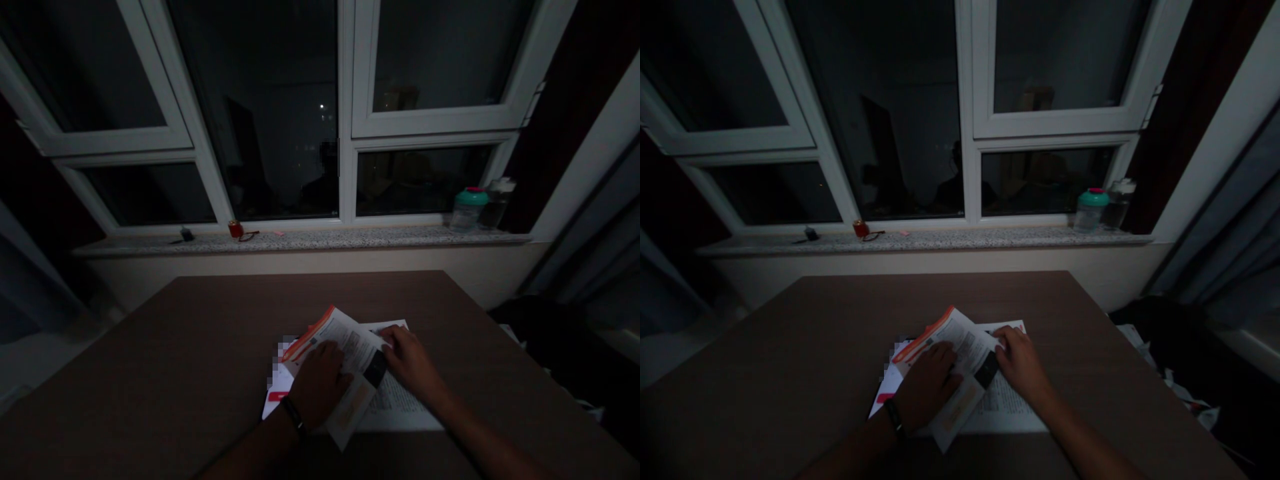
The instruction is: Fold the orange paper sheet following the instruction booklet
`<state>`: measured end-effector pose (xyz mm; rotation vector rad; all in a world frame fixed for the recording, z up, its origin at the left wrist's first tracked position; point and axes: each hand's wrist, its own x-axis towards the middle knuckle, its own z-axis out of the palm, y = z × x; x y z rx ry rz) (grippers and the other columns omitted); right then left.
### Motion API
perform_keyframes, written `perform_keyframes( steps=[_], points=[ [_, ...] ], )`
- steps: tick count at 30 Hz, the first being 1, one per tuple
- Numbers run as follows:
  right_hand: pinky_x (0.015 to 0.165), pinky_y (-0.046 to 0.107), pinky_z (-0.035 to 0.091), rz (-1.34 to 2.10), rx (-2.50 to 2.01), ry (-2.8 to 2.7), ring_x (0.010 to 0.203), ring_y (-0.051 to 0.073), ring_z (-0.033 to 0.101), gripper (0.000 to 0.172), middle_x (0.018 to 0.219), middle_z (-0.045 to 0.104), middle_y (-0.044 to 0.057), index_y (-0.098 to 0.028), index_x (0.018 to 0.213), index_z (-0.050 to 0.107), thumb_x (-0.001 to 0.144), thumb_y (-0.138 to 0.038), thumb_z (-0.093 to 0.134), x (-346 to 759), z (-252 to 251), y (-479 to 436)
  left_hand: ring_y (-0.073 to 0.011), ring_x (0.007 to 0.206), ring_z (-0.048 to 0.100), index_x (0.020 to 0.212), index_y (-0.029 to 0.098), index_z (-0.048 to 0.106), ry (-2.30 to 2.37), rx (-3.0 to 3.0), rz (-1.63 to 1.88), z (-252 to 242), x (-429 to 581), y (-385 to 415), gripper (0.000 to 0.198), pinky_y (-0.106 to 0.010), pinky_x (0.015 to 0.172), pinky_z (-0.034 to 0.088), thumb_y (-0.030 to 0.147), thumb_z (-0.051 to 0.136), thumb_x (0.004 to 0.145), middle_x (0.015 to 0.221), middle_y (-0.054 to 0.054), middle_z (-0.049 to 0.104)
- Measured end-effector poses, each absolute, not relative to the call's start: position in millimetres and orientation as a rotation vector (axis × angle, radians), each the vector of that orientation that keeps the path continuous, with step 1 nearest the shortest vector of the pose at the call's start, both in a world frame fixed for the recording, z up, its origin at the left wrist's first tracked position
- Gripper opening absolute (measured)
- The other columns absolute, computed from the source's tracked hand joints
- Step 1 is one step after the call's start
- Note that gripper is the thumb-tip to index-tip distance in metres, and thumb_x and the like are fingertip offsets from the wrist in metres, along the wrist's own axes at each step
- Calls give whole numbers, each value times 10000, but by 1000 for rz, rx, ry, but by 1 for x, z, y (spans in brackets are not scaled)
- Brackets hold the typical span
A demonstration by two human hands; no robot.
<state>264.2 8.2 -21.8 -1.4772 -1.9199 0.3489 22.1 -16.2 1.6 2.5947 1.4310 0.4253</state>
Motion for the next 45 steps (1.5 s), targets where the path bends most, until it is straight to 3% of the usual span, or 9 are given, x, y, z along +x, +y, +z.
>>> perform_keyframes(
  steps=[12,19,23,30,36,41,45],
  points=[
    [744,348,476,300,-1422,-1797,810,234,604,210,866,630,72,-166,1006,633,879,-265,497,264,-24,12,-295,1321,434,1313,190,545,1179,2696,400,-6,22,-18,365,-504,1123,330,289,582,964,1457,-95,485],
    [711,312,498,372,-1336,-1736,772,209,642,180,866,678,54,-199,996,627,925,-314,508,259,-24,7,-293,1264,458,1347,220,528,1150,2689,374,0,22,-19,397,-484,1067,403,296,590,962,1372,-99,512],
    [761,310,516,432,-1272,-1748,842,207,669,175,920,698,56,-205,989,620,953,-326,498,256,-20,3,-300,1303,429,1399,236,482,1135,2704,349,-2,21,-17,449,-508,1089,373,304,584,967,1413,-90,493],
    [902,351,511,506,-1134,-1893,1034,226,652,221,1119,686,82,-218,1143,598,948,-281,514,256,-20,2,-301,1385,372,1428,213,445,1230,2687,326,-2,21,-16,473,-529,1125,330,302,552,976,1508,-102,428],
    [986,373,474,558,-1014,-2032,1148,237,601,319,1225,632,96,-234,1243,528,926,-205,515,255,-19,-1,-287,1261,491,1426,199,407,1152,2727,419,-3,24,-15,496,-491,1077,402,237,555,954,1390,-118,517],
    [1030,426,436,597,-984,-2104,1180,254,574,439,1282,597,99,-250,1313,492,890,-136,514,254,-18,-3,-315,1429,293,1526,152,183,1153,2749,636,-13,24,-12,605,-530,1112,358,130,412,966,1563,-186,285],
    [1047,469,415,626,-950,-2132,1191,271,552,472,1266,597,106,-252,1334,505,878,-132,526,252,-13,-7,-282,1363,400,1526,216,208,1133,2719,545,-13,24,-10,659,-499,1098,388,98,460,929,1565,-119,320]
  ],
)
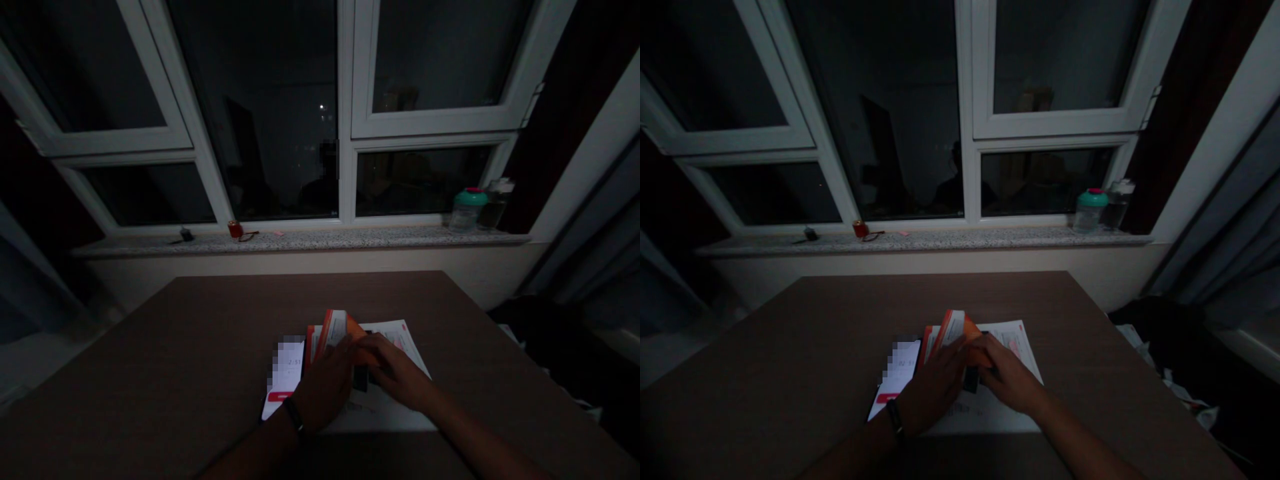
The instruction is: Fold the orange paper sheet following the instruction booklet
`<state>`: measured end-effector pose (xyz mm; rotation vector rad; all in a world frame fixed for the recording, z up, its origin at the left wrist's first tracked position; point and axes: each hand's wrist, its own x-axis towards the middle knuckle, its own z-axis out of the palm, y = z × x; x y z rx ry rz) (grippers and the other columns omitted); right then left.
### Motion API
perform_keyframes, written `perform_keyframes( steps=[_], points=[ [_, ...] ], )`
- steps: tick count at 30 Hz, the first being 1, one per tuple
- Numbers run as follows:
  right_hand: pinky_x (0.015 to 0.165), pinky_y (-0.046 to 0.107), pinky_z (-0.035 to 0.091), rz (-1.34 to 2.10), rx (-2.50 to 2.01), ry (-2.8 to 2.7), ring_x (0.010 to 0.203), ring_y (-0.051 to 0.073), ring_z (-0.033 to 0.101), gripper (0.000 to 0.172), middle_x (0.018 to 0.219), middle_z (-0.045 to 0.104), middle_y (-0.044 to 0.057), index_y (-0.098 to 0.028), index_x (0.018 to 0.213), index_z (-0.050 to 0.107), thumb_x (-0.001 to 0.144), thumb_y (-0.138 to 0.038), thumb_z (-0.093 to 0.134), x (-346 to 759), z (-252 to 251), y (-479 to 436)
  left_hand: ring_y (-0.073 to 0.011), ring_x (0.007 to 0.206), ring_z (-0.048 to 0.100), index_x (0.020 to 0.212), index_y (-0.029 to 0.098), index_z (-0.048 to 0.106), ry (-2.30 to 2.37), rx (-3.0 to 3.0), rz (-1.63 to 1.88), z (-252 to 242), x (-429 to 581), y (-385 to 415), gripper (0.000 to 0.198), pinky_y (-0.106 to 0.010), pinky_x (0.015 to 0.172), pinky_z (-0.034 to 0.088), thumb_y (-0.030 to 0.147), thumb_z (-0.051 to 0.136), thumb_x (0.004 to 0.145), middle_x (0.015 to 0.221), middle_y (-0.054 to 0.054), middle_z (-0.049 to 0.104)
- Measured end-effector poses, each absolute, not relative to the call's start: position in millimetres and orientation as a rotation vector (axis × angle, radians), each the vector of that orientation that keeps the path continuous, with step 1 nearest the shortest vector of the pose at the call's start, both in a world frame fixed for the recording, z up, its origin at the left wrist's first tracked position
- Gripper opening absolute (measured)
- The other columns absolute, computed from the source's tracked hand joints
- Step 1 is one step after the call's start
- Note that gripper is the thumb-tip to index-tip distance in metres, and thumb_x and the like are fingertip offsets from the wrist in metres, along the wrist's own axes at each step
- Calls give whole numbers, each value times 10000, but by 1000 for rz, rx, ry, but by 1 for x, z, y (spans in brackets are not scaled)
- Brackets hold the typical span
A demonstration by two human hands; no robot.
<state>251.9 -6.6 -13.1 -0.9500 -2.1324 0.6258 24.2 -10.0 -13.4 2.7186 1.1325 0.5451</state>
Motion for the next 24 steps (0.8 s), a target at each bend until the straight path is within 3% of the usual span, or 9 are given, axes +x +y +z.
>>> perform_keyframes(
  steps=[5,10,13,18,24],
  points=[
    [1003,432,440,594,-947,-2155,1139,255,557,365,1202,588,100,-242,1251,539,896,-157,523,252,-12,-5,-281,1286,461,1382,219,448,1101,2781,374,-13,24,-9,515,-501,1111,362,123,564,890,1437,-82,495],
    [885,370,475,295,-1298,-1961,1008,241,582,164,1040,579,91,-198,1028,595,914,-187,479,265,-12,5,-298,1326,416,1360,196,472,1109,2804,367,-11,21,-12,445,-513,1139,319,180,564,925,1439,-82,492],
    [824,367,478,159,-1598,-1882,944,253,608,182,1039,594,104,-182,1028,606,869,-194,518,277,-12,8,-301,1333,409,1324,168,503,1143,2776,359,-7,22,-13,396,-496,1134,335,170,547,931,1428,-100,496],
    [691,328,457,231,-1734,-1960,803,236,646,133,943,664,99,-188,970,621,866,-241,556,287,-21,10,-278,1245,476,1180,149,559,1147,2754,422,-2,24,-13,250,-454,1084,396,152,542,930,1296,-114,566],
    [751,343,477,275,-1523,-2007,847,226,622,200,945,625,89,-189,944,616,967,-276,437,278,-19,10,-262,1097,549,1021,160,578,1182,2766,389,4,26,-13,99,-450,1029,428,152,561,923,1119,-97,609]
  ],
)
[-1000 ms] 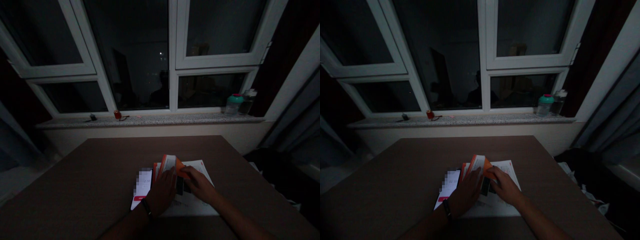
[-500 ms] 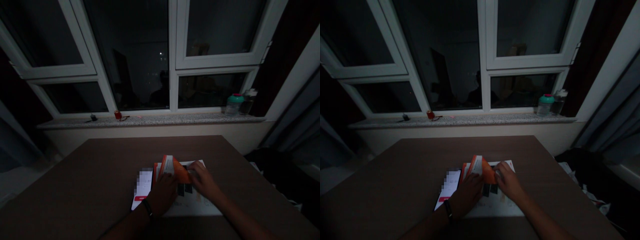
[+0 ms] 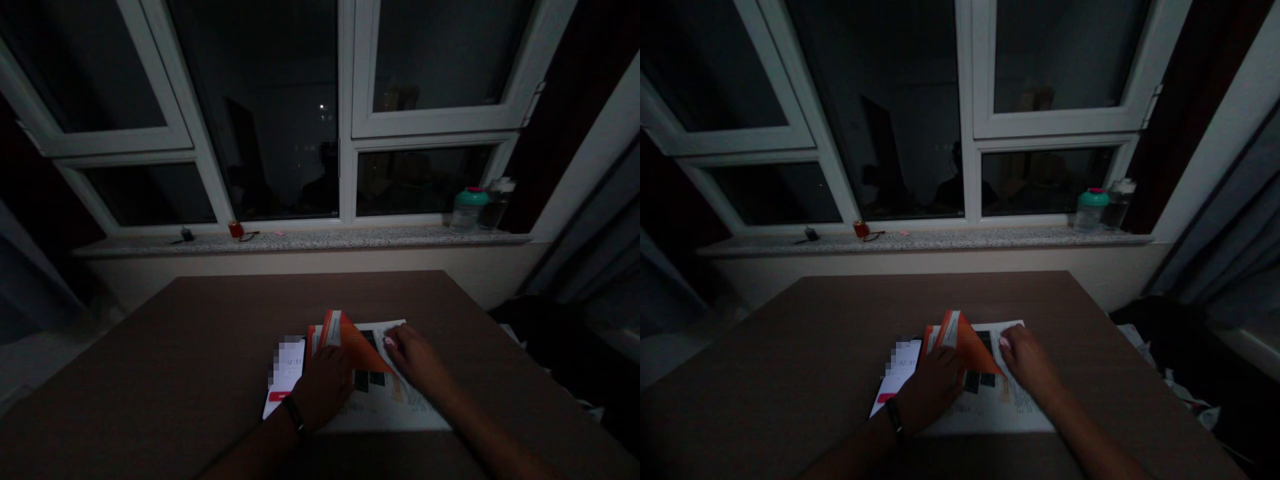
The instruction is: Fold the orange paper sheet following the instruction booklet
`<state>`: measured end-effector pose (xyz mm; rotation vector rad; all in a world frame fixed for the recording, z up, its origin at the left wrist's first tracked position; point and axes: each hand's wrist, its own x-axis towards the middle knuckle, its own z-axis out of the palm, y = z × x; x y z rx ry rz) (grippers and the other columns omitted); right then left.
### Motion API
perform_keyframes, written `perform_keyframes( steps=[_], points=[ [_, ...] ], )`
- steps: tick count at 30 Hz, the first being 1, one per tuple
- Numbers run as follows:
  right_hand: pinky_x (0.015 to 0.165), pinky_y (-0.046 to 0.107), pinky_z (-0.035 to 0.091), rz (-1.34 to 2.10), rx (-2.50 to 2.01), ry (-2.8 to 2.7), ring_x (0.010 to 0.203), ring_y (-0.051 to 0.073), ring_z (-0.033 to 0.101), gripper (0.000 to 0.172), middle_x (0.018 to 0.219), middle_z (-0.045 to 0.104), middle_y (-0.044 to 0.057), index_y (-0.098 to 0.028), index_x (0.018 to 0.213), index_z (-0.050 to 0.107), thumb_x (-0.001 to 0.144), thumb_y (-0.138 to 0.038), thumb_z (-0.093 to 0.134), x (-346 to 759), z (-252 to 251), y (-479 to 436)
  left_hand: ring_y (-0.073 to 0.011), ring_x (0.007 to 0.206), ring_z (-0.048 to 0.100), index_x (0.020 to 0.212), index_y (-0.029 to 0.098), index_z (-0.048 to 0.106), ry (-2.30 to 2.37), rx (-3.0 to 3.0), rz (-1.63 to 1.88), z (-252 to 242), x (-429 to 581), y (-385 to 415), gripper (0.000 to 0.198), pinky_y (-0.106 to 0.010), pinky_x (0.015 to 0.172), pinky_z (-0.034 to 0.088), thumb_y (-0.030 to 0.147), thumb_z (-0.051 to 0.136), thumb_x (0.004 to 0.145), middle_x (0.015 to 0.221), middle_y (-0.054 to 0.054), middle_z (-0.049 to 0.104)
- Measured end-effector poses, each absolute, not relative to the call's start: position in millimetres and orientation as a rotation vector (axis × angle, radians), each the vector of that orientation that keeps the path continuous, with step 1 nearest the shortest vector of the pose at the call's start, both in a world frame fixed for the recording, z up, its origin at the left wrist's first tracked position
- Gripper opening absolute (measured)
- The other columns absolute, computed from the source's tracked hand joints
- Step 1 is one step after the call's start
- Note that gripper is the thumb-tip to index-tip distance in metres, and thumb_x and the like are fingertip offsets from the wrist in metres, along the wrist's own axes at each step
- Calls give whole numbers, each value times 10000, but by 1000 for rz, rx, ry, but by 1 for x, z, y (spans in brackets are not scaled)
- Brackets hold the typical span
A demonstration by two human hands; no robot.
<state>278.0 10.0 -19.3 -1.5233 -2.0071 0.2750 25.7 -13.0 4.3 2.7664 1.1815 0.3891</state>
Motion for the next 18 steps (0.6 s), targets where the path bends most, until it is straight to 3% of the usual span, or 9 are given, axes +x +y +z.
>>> perform_keyframes(
  steps=[3,10,18],
  points=[
    [757,340,489,305,-1404,-1987,846,216,607,232,950,587,82,-192,933,616,989,-284,410,271,-11,6,-278,1137,537,1052,162,578,1174,2757,354,3,25,-13,153,-461,1040,420,185,608,904,1169,-101,603],
    [811,342,493,338,-1177,-2097,920,224,594,206,1004,602,87,-222,1107,606,1013,-251,425,254,-3,-7,-277,1302,450,1297,161,508,1151,2771,399,-4,24,-15,328,-483,1124,355,146,440,977,1376,-125,524],
    [820,384,455,256,-1214,-2370,947,255,564,164,1005,653,70,-222,1022,632,950,-132,515,251,-5,-4,-248,1262,473,1296,175,502,1042,2718,346,7,26,-17,376,-415,1093,394,92,403,943,1333,-103,538]
  ],
)
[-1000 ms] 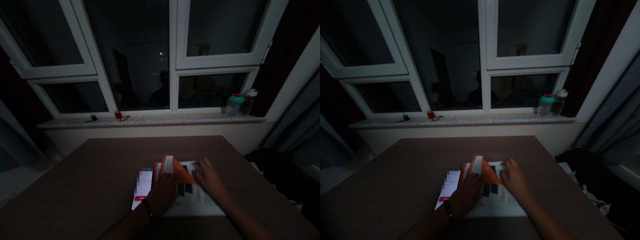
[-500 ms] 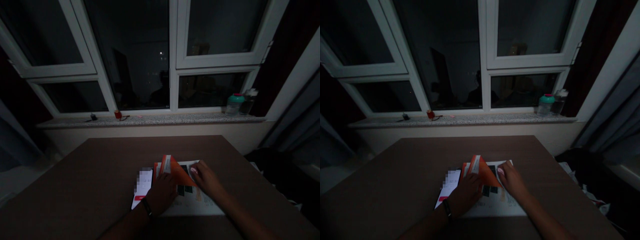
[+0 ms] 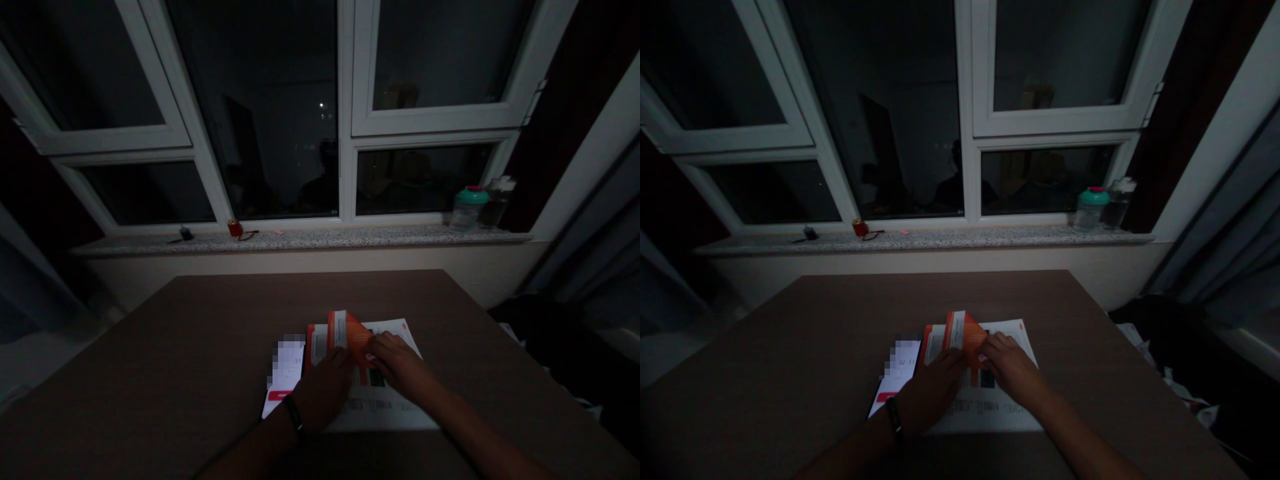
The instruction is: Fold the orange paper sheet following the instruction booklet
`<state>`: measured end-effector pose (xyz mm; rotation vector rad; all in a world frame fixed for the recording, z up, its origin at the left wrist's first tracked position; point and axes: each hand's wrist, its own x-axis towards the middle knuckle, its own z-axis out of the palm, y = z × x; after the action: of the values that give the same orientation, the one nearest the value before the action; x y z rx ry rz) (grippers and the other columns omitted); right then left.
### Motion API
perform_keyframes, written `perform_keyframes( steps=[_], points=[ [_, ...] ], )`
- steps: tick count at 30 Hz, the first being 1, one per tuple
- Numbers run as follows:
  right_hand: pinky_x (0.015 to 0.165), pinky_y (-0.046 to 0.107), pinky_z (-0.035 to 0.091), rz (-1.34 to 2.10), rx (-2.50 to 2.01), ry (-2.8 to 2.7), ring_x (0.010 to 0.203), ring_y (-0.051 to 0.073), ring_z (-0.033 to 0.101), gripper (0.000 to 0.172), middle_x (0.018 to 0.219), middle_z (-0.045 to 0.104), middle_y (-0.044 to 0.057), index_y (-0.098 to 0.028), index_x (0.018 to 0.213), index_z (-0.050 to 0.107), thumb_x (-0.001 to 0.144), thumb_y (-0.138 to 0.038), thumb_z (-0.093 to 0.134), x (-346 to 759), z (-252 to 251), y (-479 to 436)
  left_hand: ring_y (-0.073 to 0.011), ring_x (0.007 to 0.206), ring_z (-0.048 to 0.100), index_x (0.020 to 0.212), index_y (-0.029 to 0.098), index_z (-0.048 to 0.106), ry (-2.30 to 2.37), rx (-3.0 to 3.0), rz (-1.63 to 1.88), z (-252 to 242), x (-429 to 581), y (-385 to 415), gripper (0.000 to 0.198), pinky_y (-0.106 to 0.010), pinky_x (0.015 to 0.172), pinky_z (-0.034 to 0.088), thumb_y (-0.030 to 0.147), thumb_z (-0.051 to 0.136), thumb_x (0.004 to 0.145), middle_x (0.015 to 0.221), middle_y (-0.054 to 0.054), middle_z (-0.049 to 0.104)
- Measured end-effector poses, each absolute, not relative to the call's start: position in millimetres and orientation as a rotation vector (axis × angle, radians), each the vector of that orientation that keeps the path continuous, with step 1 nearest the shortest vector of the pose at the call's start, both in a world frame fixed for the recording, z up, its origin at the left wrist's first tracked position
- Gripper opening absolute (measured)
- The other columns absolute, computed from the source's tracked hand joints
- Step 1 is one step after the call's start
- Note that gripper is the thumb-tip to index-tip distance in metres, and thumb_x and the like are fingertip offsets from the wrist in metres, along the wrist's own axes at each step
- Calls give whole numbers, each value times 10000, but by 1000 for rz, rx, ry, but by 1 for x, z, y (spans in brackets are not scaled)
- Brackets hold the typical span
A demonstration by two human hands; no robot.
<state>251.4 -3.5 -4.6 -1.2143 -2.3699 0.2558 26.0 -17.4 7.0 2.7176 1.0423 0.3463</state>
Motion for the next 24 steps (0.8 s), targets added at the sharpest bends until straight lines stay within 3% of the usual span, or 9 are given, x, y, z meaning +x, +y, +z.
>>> perform_keyframes(
  steps=[6,15,24],
  points=[
    [862,376,452,261,-1227,-2370,987,242,577,227,1021,673,59,-219,1029,648,912,-73,520,257,-6,-1,-245,1270,469,1322,206,487,894,2626,285,14,27,-19,468,-382,1074,403,78,468,872,1335,-86,546],
    [924,360,479,342,-1169,-2316,1033,213,620,359,1081,695,67,-207,1083,664,872,-23,439,254,-19,12,-263,1272,460,1381,234,444,973,2712,336,1,26,-15,497,-431,1075,383,122,530,904,1365,-75,530],
    [921,379,475,330,-1158,-2345,1005,231,615,208,1034,678,76,-199,1045,644,934,-131,482,246,-13,5,-271,1327,430,1447,246,384,1068,2697,339,-5,26,-13,604,-453,1090,385,181,625,898,1437,-81,486]
  ],
)
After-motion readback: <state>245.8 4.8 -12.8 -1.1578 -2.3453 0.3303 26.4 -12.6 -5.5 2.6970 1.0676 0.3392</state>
